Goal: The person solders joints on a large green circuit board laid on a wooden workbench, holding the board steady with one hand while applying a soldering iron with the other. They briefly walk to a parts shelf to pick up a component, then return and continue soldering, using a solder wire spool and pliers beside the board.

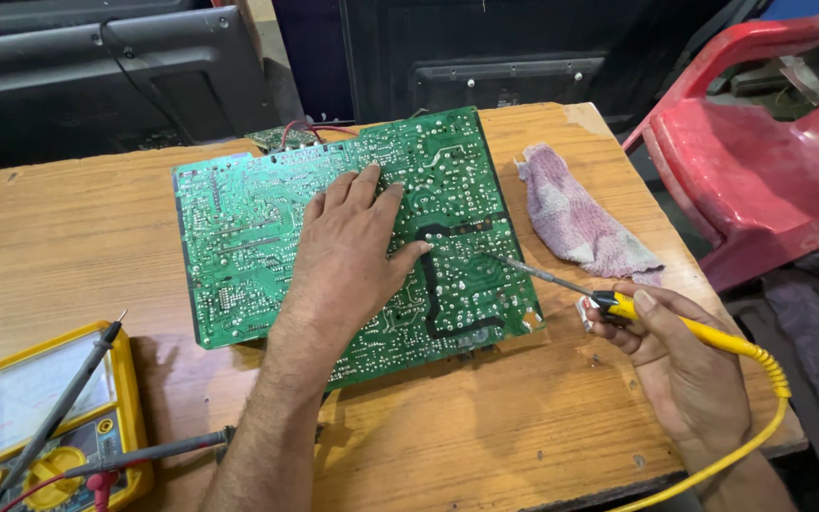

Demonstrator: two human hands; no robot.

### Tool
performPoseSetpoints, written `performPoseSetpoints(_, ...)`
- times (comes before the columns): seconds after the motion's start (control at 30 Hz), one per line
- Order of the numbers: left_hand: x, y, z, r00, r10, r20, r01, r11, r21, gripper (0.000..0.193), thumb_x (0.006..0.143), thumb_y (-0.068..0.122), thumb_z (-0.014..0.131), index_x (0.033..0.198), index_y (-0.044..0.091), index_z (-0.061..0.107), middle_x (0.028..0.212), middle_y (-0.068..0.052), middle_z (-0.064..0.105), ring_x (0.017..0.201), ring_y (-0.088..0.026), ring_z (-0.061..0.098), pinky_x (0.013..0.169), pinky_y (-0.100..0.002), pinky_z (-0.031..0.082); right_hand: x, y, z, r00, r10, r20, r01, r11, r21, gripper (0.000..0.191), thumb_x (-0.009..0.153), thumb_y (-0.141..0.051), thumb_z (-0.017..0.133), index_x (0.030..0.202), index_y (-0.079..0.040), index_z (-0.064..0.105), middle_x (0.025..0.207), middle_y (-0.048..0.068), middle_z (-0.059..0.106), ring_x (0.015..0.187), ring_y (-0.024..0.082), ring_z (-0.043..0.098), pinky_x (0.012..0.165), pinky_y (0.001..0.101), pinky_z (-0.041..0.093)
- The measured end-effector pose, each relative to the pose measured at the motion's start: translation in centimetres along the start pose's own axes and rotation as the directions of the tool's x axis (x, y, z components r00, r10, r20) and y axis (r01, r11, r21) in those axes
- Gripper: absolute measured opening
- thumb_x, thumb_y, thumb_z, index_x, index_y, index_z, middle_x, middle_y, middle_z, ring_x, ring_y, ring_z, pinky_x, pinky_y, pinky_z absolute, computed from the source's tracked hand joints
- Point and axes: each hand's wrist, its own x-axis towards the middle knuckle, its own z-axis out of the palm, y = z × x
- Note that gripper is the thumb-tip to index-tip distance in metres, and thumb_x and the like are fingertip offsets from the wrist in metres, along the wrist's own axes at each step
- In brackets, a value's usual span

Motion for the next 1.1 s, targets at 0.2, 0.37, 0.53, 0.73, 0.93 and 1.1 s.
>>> performPoseSetpoints(0.2, 0.0, 0.1, -0.1, 1.0, -0.004, 0.012, 0.004, 1.0, 0.014, 0.071, 0.083, 0.043, 0.077, 0.138, 0.004, 0.055, 0.15, -0.02, 0.044, 0.142, -0.037, 0.036, 0.114, -0.056, 0.029, 0.0, 0.1, -0.1, 1.0, 0.013, 0.001, -0.013, 1.0, 0.006, 0.03, 0.108, -0.013, 0.054, 0.125, 0.009, 0.065, 0.116, 0.021, 0.071, 0.105, 0.031, 0.071, 0.094, 0.0422, 0.056)
performPoseSetpoints(0.37, 0.1, 0.2, -0.1, 0.999, -0.023, 0.036, 0.022, 0.999, 0.024, 0.073, 0.083, 0.045, 0.076, 0.141, 0.006, 0.055, 0.153, -0.02, 0.043, 0.142, -0.036, 0.035, 0.114, -0.056, 0.028, 0.1, 0.0, -0.2, 0.999, -0.023, 0.04, 0.023, 1.0, -0.006, 0.029, 0.108, -0.01, 0.053, 0.125, 0.011, 0.065, 0.117, 0.023, 0.071, 0.105, 0.032, 0.072, 0.095, 0.0434, 0.057)
performPoseSetpoints(0.53, 0.0, 0.2, -0.2, 0.999, -0.016, 0.031, 0.015, 1.0, 0.017, 0.071, 0.084, 0.045, 0.076, 0.138, 0.005, 0.055, 0.15, -0.02, 0.043, 0.142, -0.037, 0.035, 0.114, -0.056, 0.028, 0.0, -0.2, -0.6, 0.995, -0.061, 0.075, 0.065, 0.996, -0.06, 0.028, 0.107, -0.005, 0.052, 0.125, 0.012, 0.064, 0.118, 0.024, 0.071, 0.105, 0.032, 0.072, 0.096, 0.0445, 0.057)
performPoseSetpoints(0.73, -0.1, -0.1, 0.0, 1.0, 0.013, -0.011, -0.013, 1.0, 0.006, 0.071, 0.083, 0.044, 0.077, 0.138, 0.003, 0.056, 0.149, -0.021, 0.045, 0.141, -0.038, 0.037, 0.113, -0.056, 0.03, -0.7, -0.8, -1.2, 0.987, -0.145, 0.072, 0.15, 0.985, -0.082, 0.026, 0.108, -0.004, 0.053, 0.126, 0.012, 0.063, 0.118, 0.023, 0.071, 0.104, 0.031, 0.073, 0.096, 0.0427, 0.059)
performPoseSetpoints(0.93, -0.1, -0.2, 0.3, 0.999, 0.017, -0.029, -0.017, 1.0, -0.003, 0.07, 0.082, 0.042, 0.079, 0.136, 0.003, 0.059, 0.149, -0.02, 0.048, 0.141, -0.038, 0.039, 0.113, -0.055, 0.031, -5.9, 0.8, -1.4, 0.775, -0.629, 0.06, 0.388, 0.4, -0.83, 0.021, 0.105, -0.012, 0.061, 0.121, 0.001, 0.066, 0.11, 0.018, 0.069, 0.1, 0.027, 0.07, 0.091, 0.0391, 0.057)
performPoseSetpoints(1.1, -0.1, -0.2, 0.4, 0.998, 0.036, -0.051, -0.036, 0.999, -0.005, 0.07, 0.081, 0.041, 0.08, 0.136, 0.003, 0.059, 0.149, -0.021, 0.048, 0.14, -0.038, 0.04, 0.113, -0.055, 0.031, -9.0, 2.5, -3.4, 0.553, -0.655, 0.516, 0.647, -0.052, -0.76, 0.021, 0.096, -0.021, 0.07, 0.114, -0.009, 0.068, 0.111, 0.014, 0.065, 0.099, 0.026, 0.067, 0.089, 0.0399, 0.054)
